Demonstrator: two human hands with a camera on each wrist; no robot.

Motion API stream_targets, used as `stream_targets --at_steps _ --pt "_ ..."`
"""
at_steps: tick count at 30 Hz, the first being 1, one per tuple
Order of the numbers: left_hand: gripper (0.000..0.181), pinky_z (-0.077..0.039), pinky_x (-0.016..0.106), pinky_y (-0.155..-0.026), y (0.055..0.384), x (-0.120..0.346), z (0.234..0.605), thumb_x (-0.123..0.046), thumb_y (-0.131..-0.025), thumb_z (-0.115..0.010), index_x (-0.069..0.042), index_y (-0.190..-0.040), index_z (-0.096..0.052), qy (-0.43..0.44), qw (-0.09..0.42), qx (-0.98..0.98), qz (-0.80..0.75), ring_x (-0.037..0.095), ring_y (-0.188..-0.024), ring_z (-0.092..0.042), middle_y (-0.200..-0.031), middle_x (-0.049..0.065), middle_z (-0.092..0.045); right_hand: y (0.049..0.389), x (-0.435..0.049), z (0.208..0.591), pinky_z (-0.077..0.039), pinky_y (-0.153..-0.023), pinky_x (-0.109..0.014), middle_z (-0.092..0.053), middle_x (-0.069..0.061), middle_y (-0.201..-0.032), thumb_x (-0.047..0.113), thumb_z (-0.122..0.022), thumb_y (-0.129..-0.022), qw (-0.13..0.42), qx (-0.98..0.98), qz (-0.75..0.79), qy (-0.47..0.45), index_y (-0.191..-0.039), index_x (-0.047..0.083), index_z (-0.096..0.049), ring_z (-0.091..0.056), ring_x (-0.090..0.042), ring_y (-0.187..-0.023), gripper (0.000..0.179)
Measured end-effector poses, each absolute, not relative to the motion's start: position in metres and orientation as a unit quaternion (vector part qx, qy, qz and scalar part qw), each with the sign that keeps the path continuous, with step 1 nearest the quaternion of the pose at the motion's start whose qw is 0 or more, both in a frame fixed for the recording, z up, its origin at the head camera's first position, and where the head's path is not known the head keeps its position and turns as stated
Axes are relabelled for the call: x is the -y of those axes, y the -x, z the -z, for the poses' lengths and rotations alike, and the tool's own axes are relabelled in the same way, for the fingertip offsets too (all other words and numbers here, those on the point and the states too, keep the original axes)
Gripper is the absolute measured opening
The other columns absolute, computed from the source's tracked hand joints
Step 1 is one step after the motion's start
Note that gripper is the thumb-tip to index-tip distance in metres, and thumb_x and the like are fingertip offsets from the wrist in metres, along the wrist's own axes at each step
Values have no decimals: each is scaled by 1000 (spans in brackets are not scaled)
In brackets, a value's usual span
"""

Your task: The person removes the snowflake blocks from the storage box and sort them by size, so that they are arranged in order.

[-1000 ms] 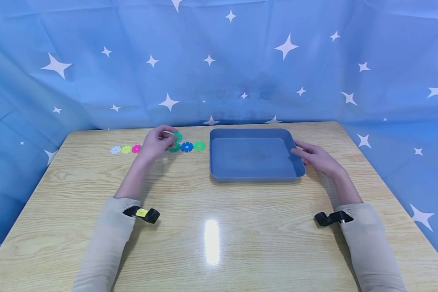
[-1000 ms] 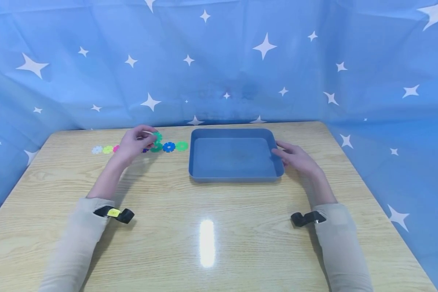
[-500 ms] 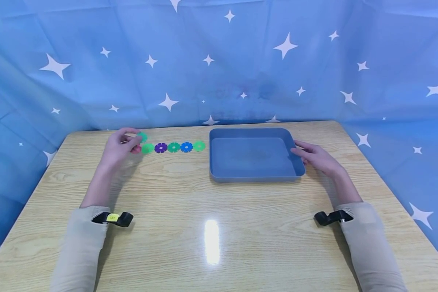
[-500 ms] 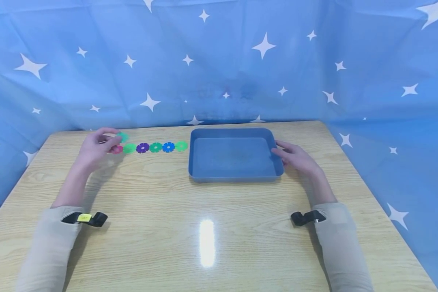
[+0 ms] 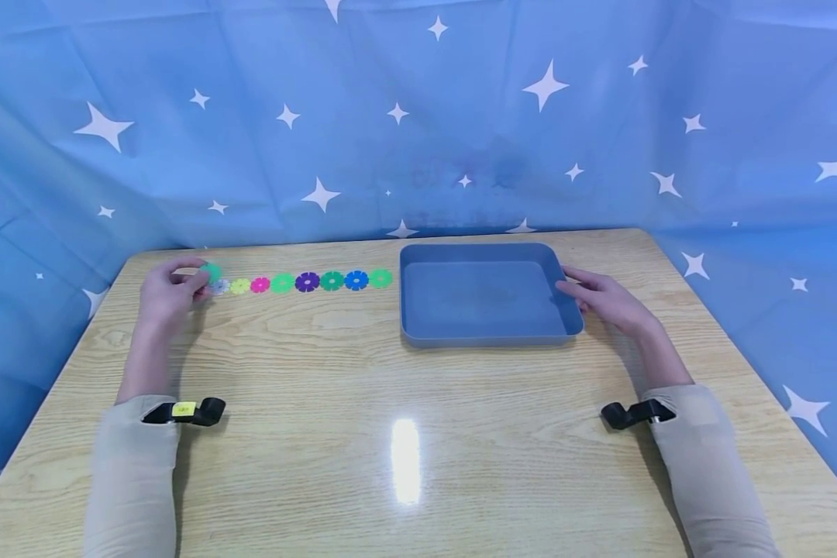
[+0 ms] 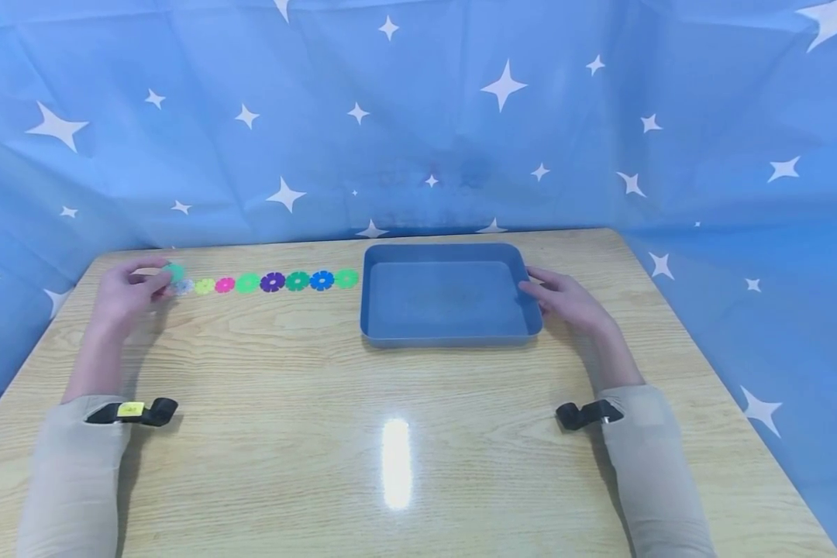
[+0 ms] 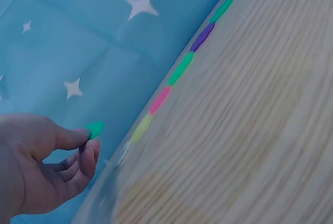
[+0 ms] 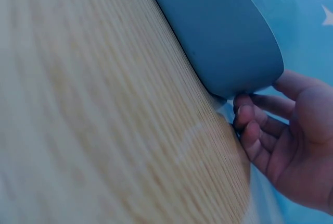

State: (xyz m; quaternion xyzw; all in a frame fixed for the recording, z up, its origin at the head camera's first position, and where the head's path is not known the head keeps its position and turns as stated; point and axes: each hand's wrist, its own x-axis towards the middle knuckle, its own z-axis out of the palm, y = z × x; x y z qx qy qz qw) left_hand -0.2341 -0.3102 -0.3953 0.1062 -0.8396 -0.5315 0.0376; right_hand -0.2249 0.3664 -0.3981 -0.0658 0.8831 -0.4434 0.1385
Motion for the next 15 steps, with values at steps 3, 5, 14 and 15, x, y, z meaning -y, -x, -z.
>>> stream_targets --at_steps 3,5,14,15 --pt "40 -56 18 -70 232 317 397 -16 -105 -54 4 -140 -51 -120 28 847 517 1 -72 -65 -90 -2 -62 225 -366 398 -44 -69 -33 -45 -2 -77 42 -51 -106 137 -882 445 68 -160 6 -25 -48 -22 -70 70" --pt "42 -56 18 -68 232 320 398 -16 -106 -52 5 -143 -49 -129 22 853 505 -1 -71 -65 -93 0 -63 226 -367 399 -44 -69 -32 -45 -2 -78 42 -51 -106 139 -881 448 67 -160 6 -25 -48 -21 -70 70" --pt "44 -54 16 -63 233 331 406 -22 -106 -51 4 -141 -52 -163 26 877 452 -6 -66 -61 -98 7 -62 226 -368 400 -45 -69 -32 -47 -2 -81 43 -51 -106 143 -880 448 61 -160 7 -25 -49 -21 -72 70" --pt "44 -53 16 -62 233 331 407 -22 -105 -51 4 -141 -53 -162 28 881 444 -6 -65 -61 -95 6 -63 226 -368 400 -44 -69 -32 -47 -2 -80 43 -51 -106 143 -881 447 61 -160 7 -25 -49 -21 -72 70"
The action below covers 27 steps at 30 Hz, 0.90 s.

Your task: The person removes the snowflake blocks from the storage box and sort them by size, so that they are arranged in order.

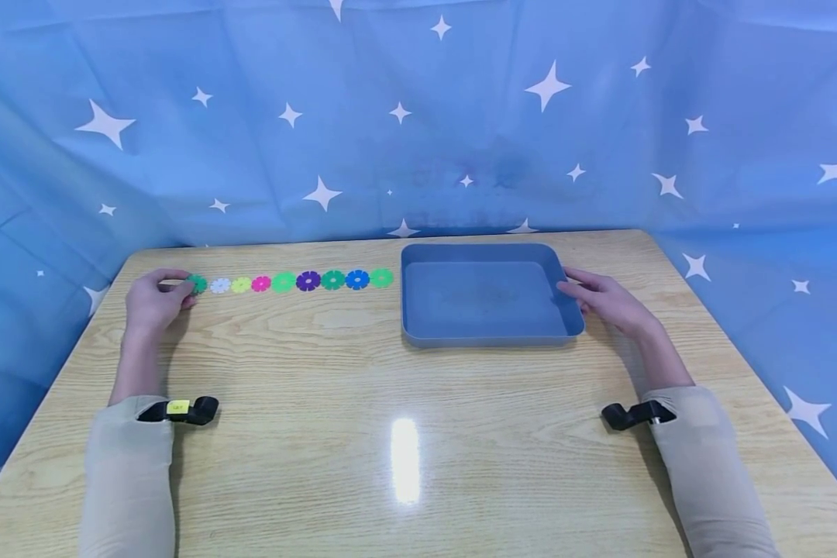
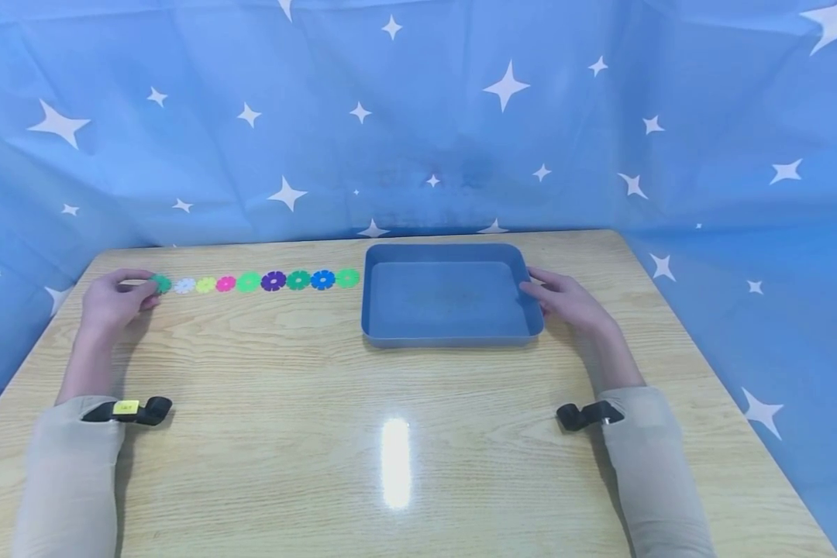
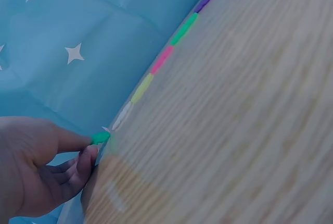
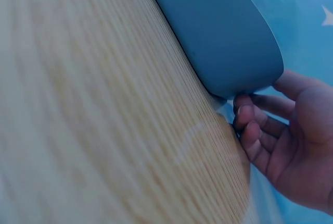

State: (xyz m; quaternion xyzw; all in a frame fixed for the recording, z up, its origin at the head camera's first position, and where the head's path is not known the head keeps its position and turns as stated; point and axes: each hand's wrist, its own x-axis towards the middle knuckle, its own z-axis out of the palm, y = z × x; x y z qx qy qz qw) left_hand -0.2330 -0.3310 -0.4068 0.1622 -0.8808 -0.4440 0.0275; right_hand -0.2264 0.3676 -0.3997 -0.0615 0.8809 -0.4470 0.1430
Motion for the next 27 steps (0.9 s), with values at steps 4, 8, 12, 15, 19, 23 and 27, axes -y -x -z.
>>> stream_targets --at_steps 4,8,12,15,19,23,27 --pt "45 -50 15 -59 234 332 408 -25 -105 -51 5 -139 -54 -160 28 891 424 -6 -63 -59 -91 5 -63 226 -367 399 -45 -69 -33 -48 -3 -79 42 -51 -106 141 -883 444 62 -160 7 -25 -49 -22 -71 69" --pt "45 -49 15 -57 234 332 410 -25 -105 -51 6 -138 -55 -158 30 897 413 -7 -62 -57 -90 4 -63 226 -367 399 -44 -70 -33 -47 -2 -78 42 -52 -106 141 -881 447 61 -160 7 -25 -49 -22 -71 70" --pt "44 -48 14 -57 234 332 411 -25 -104 -52 5 -136 -57 -151 33 904 398 -8 -61 -56 -90 5 -64 226 -367 399 -44 -70 -33 -47 -1 -77 41 -52 -106 142 -878 452 59 -160 6 -25 -49 -22 -70 70" --pt "44 -47 14 -58 234 332 411 -25 -104 -53 5 -135 -58 -146 35 909 389 -9 -61 -55 -94 8 -64 226 -367 399 -44 -69 -33 -47 -1 -77 42 -52 -105 142 -878 454 58 -160 7 -26 -49 -22 -70 70" --pt "45 -46 14 -58 234 333 410 -26 -104 -53 6 -135 -57 -144 33 911 386 -9 -61 -54 -97 12 -64 227 -367 399 -44 -68 -33 -46 0 -76 42 -52 -105 142 -876 458 59 -160 7 -25 -48 -21 -70 70" --pt "46 -46 14 -59 234 332 410 -27 -104 -53 6 -135 -57 -151 28 908 391 -8 -63 -55 -99 11 -63 227 -367 399 -45 -68 -33 -47 -1 -77 41 -52 -106 142 -876 458 60 -160 6 -25 -48 -21 -70 70" --pt "47 -47 15 -59 233 331 409 -29 -104 -52 5 -137 -55 -164 19 901 401 -6 -66 -56 -101 11 -63 226 -368 399 -46 -70 -34 -48 -4 -78 42 -51 -106 142 -882 446 60 -160 8 -25 -50 -24 -71 69"
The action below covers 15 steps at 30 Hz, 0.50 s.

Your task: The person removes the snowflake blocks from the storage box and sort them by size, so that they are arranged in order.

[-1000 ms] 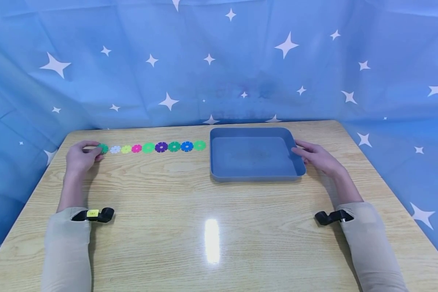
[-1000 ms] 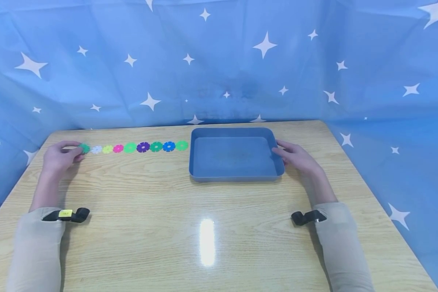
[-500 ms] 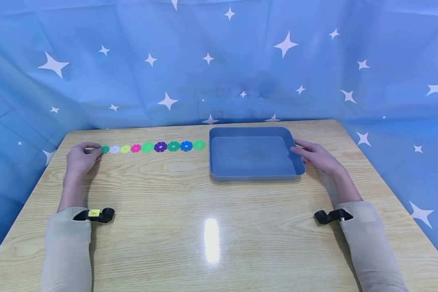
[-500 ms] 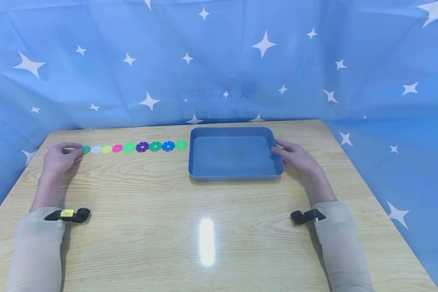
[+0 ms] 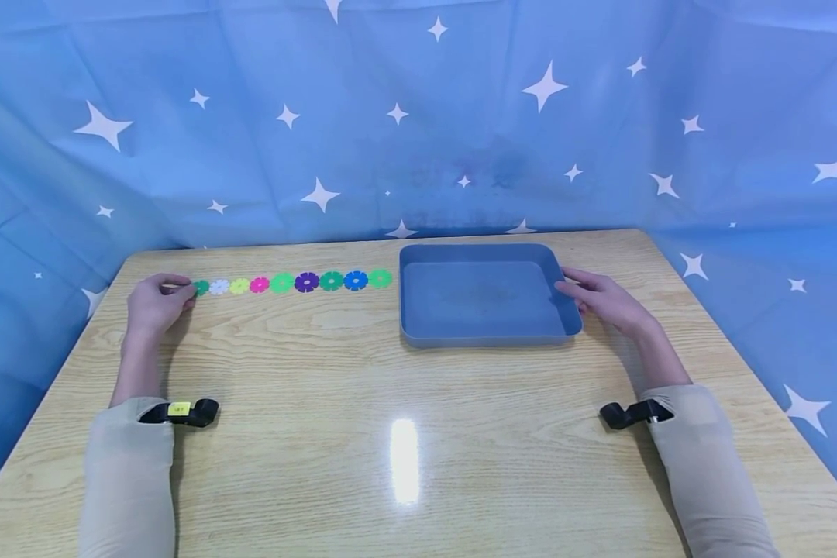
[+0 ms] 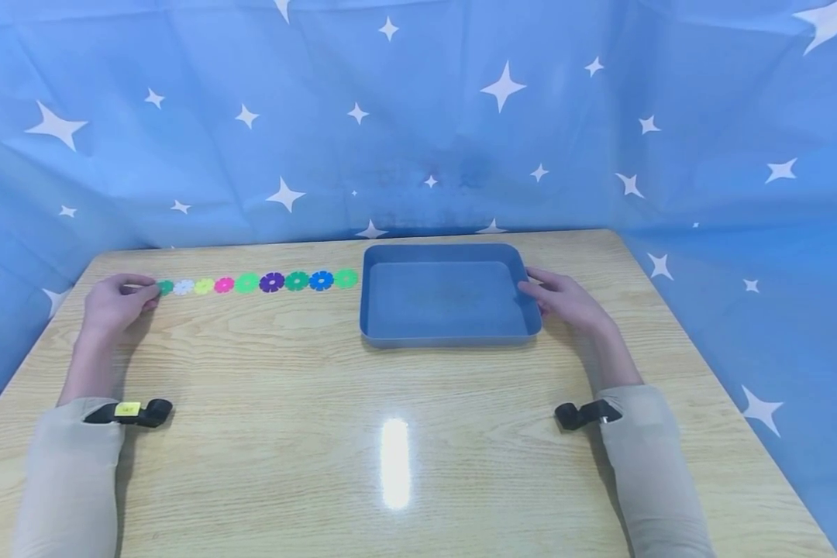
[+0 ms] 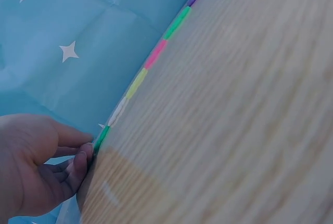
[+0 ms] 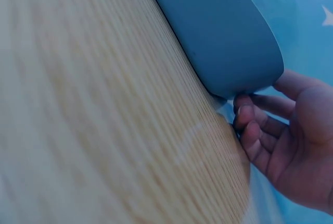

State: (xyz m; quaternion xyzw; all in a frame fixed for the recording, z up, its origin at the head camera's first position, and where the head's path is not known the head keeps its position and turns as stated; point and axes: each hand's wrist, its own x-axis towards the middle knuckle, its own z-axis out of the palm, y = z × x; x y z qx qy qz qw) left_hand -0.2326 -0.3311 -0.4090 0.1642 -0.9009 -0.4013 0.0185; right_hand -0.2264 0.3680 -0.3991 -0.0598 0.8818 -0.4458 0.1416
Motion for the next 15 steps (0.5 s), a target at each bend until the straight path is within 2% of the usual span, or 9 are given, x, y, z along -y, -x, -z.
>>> stream_targets --at_steps 8,15 --pt "49 -49 18 -62 230 325 404 -30 -105 -49 4 -140 -52 -161 25 885 436 -5 -68 -59 -110 16 -60 227 -367 399 -46 -71 -35 -48 -6 -78 43 -51 -106 141 -885 440 62 -160 8 -25 -50 -25 -71 70" --pt "48 -53 19 -67 231 314 393 -32 -104 -52 2 -137 -54 -132 39 873 468 -2 -72 -62 -106 11 -58 228 -368 400 -46 -70 -36 -46 -9 -76 42 -50 -106 150 -887 434 55 -160 6 -23 -48 -27 -68 70"
